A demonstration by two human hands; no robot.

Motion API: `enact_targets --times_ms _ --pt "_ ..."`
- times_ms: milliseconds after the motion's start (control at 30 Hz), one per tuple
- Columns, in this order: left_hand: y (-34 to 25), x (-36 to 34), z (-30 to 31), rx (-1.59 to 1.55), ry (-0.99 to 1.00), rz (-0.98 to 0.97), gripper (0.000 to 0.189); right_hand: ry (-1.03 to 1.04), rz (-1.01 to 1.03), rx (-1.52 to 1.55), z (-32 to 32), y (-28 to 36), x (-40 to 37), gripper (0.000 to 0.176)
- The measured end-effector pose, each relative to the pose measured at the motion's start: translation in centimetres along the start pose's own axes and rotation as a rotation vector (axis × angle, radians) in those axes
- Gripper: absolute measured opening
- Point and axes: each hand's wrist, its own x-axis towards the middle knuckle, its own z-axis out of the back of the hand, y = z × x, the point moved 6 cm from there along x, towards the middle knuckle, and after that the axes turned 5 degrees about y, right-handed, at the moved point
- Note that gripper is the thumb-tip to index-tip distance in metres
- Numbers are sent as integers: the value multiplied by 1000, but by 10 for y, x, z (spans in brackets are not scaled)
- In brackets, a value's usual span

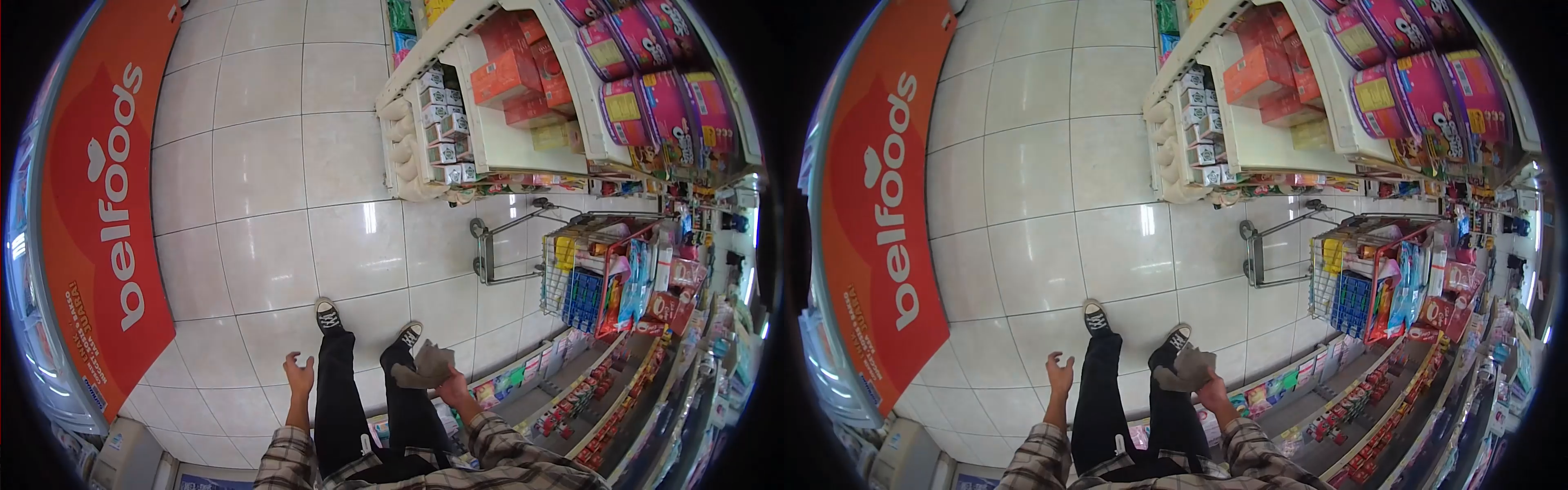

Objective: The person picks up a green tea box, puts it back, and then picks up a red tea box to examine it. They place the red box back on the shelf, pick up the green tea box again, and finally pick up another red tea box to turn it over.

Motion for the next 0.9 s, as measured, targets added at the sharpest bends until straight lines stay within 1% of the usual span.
enact_targets --times_ms 33,133,200,267,400,433,500,567,667,700,800,833,867,900 --pt "-9 4 -5 -11 6 -20 49 31 41 20 12 2 -1 48" --pt "-29 8 -12 -30 21 -56 50 -1 77 43 51 3 -14 48" --pt "-34 3 -15 -29 33 -50 49 15 104 79 60 3 -28 47" --pt "-25 -3 -19 56 13 -53 49 -6 126 131 83 1 -36 47" --pt "10 -18 -30 182 -20 -67 49 -51 117 156 125 -7 -46 46" --pt "21 -25 -34 200 -18 -23 52 -52 123 173 134 -8 -47 46" --pt "35 -34 -42 265 -37 -30 53 -68 151 257 151 -8 -42 45" --pt "40 -48 -51 316 -26 -24 55 -106 184 390 162 -8 -32 43" --pt "29 -66 -76 367 45 -66 55 -115 212 464 160 -12 -18 41" --pt "32 -67 -87 346 103 -70 55 -17 224 480 164 -20 -6 44" --pt "-5 -86 -119 469 185 -130 54 70 135 622 170 -50 20 44" --pt "-11 -92 -131 532 194 -254 53 118 163 584 173 -64 28 44" --pt "-9 -100 -142 622 210 -241 53 165 194 545 173 -79 31 44" --pt "-23 -112 -153 709 222 -229 53 217 226 504 175 -93 38 44"
